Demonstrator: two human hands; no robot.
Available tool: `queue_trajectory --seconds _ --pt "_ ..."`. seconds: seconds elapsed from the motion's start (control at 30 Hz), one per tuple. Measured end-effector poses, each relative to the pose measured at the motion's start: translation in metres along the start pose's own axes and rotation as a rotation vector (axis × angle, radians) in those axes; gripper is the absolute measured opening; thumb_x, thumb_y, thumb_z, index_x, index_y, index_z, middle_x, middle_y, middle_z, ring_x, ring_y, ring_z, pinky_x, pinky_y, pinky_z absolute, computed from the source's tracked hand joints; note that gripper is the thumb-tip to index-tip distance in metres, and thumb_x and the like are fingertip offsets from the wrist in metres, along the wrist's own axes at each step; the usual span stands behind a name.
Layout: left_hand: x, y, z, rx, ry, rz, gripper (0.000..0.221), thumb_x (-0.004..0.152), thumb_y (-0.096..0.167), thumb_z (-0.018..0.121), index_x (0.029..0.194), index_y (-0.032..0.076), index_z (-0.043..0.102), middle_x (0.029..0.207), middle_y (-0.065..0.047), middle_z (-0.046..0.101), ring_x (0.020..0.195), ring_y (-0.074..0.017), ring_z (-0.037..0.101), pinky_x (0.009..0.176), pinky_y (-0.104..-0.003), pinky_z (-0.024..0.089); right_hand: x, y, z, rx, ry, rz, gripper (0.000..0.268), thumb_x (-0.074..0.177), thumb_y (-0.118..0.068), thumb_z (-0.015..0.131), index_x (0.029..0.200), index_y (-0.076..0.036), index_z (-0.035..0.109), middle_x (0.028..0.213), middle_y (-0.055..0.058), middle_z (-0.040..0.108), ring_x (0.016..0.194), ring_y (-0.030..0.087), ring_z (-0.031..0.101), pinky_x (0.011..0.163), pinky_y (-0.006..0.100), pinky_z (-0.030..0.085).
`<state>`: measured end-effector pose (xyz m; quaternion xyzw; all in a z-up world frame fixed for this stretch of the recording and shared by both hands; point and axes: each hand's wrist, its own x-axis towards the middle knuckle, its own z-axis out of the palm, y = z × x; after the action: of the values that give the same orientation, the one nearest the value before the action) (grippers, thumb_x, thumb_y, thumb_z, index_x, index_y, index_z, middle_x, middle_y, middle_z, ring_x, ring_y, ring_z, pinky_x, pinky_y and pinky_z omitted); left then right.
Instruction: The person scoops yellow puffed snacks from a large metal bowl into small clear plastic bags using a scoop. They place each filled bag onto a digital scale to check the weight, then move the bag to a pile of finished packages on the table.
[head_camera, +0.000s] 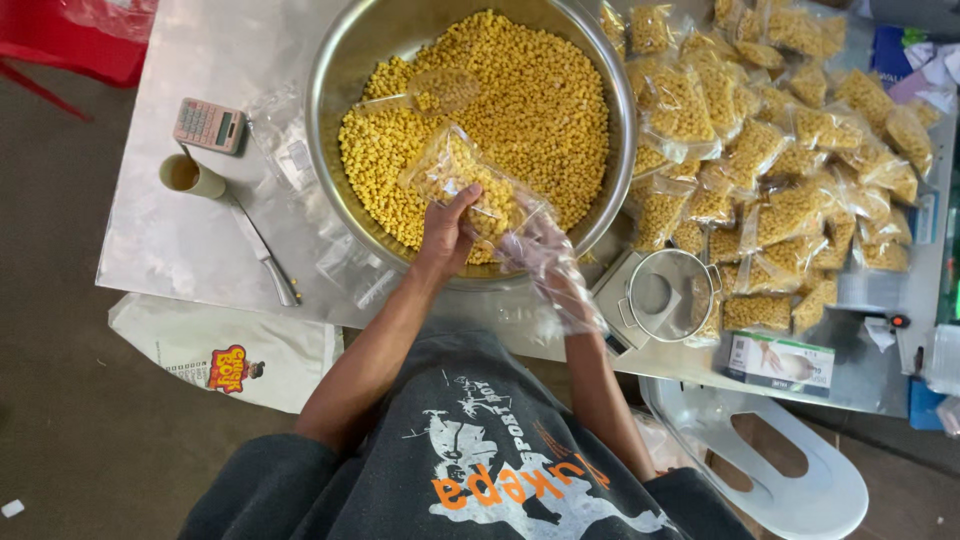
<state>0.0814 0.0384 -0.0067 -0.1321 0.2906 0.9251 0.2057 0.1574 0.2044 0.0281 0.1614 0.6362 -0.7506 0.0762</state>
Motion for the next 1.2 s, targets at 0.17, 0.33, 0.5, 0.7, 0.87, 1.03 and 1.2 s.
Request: queue_trajectory --seconds 0.17,0.33,0.5,0.7,0.87,1.03,1.2 --pt "0.010 0.034 -0.008 0.192 0.017 0.106 0.037 0.089 0.011 0.084 0.118 0.002 0.064 0.098 -0.006 0.070 0.086 -0.0189 0.069 0.076 -0.039 0.061 0.033 -0.005 0.040 -0.042 -0.080 0.007 0.075 0.083 -0.018 0.086 0.145 0.002 0.050 0.094 0.010 0.069 0.071 0.017 0.067 0.052 0.027 0.054" --pt "0.009 0.063 -0.010 0.169 0.036 0.184 0.041 0.082 0.012 0.081 0.118 0.003 0.062 0.102 -0.007 0.073 0.090 -0.0192 0.074 0.079 -0.038 0.064 0.040 -0.019 0.063 0.088 -0.173 0.041 0.080 0.078 -0.021 0.086 0.144 -0.005 0.044 0.090 0.008 0.074 0.071 0.016 0.073 0.052 0.026 0.058" --pt "0.016 0.083 -0.013 0.206 0.020 0.208 0.041 0.086 0.011 0.082 0.120 -0.001 0.062 0.104 -0.010 0.073 0.090 -0.0197 0.073 0.080 -0.038 0.062 0.044 -0.040 0.086 0.100 -0.201 0.015 0.081 0.080 -0.024 0.087 0.147 -0.003 0.046 0.093 0.007 0.072 0.072 0.014 0.070 0.052 0.024 0.055" --pt "0.020 0.094 -0.011 0.214 0.006 0.252 0.044 0.084 0.011 0.083 0.121 0.000 0.062 0.106 -0.009 0.073 0.093 -0.0186 0.073 0.081 -0.037 0.063 0.053 -0.055 0.092 -0.038 -0.169 0.021 0.070 0.083 -0.025 0.084 0.142 -0.006 0.050 0.090 0.004 0.073 0.067 0.011 0.067 0.050 0.022 0.053" --pt "0.040 0.096 -0.032 0.162 0.001 0.323 0.044 0.085 0.011 0.084 0.122 0.000 0.063 0.106 -0.011 0.073 0.095 -0.0213 0.073 0.084 -0.038 0.062 0.080 -0.024 0.080 0.095 -0.192 0.003 0.059 0.089 -0.020 0.081 0.140 -0.005 0.057 0.081 0.006 0.069 0.060 0.011 0.060 0.044 0.021 0.046" --pt "0.064 0.087 -0.075 -0.095 0.116 0.191 0.042 0.091 0.018 0.082 0.122 -0.001 0.061 0.111 -0.015 0.067 0.099 -0.0253 0.067 0.085 -0.040 0.060 0.097 -0.010 0.058 0.097 -0.134 0.002 0.051 0.086 -0.012 0.082 0.129 -0.007 0.053 0.089 0.012 0.071 0.071 0.015 0.068 0.056 0.024 0.058" --pt "0.058 0.072 -0.089 -0.424 0.393 0.044 0.043 0.088 0.019 0.075 0.125 0.004 0.057 0.123 -0.014 0.067 0.117 -0.0301 0.066 0.098 -0.046 0.056 0.065 -0.020 0.056 -0.236 -0.039 -0.067 0.056 0.090 -0.020 0.082 0.137 -0.007 0.054 0.128 0.016 0.060 0.113 0.018 0.058 0.087 0.032 0.056"
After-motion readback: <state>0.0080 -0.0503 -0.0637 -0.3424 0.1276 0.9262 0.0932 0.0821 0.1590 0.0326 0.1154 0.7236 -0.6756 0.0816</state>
